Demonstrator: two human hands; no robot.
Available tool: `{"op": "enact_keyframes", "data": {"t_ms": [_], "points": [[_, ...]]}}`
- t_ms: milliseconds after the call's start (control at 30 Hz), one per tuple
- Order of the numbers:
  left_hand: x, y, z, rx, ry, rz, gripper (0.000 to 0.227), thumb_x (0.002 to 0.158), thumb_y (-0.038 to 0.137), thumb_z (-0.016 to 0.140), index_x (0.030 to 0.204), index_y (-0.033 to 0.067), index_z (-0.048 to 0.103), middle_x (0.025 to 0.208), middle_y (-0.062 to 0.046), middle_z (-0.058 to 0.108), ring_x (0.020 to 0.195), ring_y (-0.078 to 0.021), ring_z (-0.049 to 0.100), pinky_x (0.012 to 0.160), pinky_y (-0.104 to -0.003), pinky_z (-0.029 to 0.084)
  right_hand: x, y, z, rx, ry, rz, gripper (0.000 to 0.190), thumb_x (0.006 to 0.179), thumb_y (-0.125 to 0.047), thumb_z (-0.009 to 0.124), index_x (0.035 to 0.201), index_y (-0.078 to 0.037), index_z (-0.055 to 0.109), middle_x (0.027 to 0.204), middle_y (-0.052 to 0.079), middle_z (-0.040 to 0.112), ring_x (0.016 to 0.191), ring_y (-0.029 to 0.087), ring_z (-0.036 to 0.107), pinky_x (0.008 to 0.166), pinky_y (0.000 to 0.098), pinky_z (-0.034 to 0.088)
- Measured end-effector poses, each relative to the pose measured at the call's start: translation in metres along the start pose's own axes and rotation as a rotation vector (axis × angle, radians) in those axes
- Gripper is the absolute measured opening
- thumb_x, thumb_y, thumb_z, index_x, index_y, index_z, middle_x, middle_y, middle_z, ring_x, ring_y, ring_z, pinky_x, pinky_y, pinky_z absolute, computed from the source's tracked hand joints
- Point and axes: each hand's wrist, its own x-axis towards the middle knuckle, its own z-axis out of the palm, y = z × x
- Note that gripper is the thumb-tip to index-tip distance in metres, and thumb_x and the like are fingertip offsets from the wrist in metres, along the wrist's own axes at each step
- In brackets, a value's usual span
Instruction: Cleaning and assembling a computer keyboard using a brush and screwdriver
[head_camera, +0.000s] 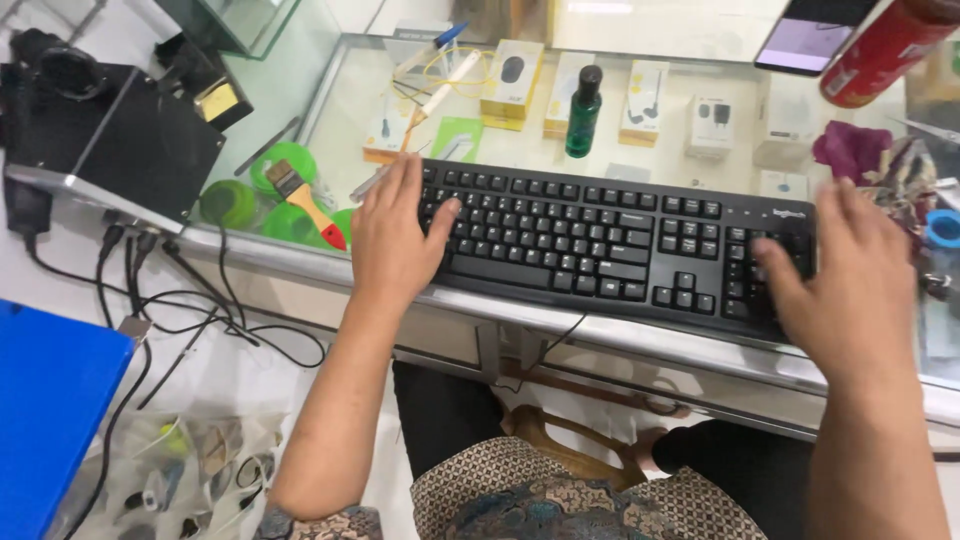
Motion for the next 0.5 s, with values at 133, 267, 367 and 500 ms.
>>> {"op": "enact_keyframes", "data": {"t_ms": [133, 267, 367, 500], "points": [[0.010, 0.012, 0.005, 0.009, -0.250, 0.203, 0.079, 0.102, 0.065, 0.042, 0.159, 0.0101, 0.041, 0.167, -0.010, 0.039, 0.151, -0.0323, 0.038, 0.116, -0.052, 0.031, 0.010, -0.022, 0.004, 0.041, -0.308, -0.029, 0.082, 0.098, -0.059, 0.042, 0.165, -0.013, 0.034, 0.174, 0.013, 0.027, 0.159, 0.036, 0.018, 0.115, 0.0614, 0.023], [0.008, 0.008, 0.012, -0.022, -0.308, 0.224, 0.083, 0.103, 0.065, 0.036, 0.160, 0.0047, 0.037, 0.166, -0.012, 0.040, 0.155, -0.0301, 0.032, 0.123, -0.050, 0.024, 0.012, -0.027, 0.013, 0.050, -0.396, 0.027, 0.083, 0.098, -0.057, 0.039, 0.165, -0.010, 0.028, 0.173, 0.009, 0.028, 0.160, 0.035, 0.016, 0.112, 0.0653, 0.029], [0.008, 0.009, 0.015, -0.040, -0.273, 0.221, 0.083, 0.102, 0.063, 0.043, 0.159, 0.0023, 0.039, 0.165, -0.014, 0.042, 0.153, -0.0328, 0.036, 0.121, -0.051, 0.028, 0.009, -0.023, 0.019, 0.101, -0.346, 0.033, 0.081, 0.098, -0.051, 0.043, 0.164, -0.006, 0.029, 0.172, 0.013, 0.031, 0.160, 0.034, 0.019, 0.111, 0.0628, 0.031], [0.008, 0.010, 0.013, -0.023, -0.303, 0.207, 0.093, 0.100, 0.073, 0.033, 0.161, 0.0032, 0.033, 0.167, -0.014, 0.038, 0.155, -0.0329, 0.030, 0.123, -0.054, 0.023, 0.013, -0.027, 0.017, 0.097, -0.361, 0.073, 0.083, 0.096, -0.050, 0.045, 0.165, -0.006, 0.028, 0.172, 0.011, 0.031, 0.160, 0.032, 0.019, 0.107, 0.0646, 0.032]]}}
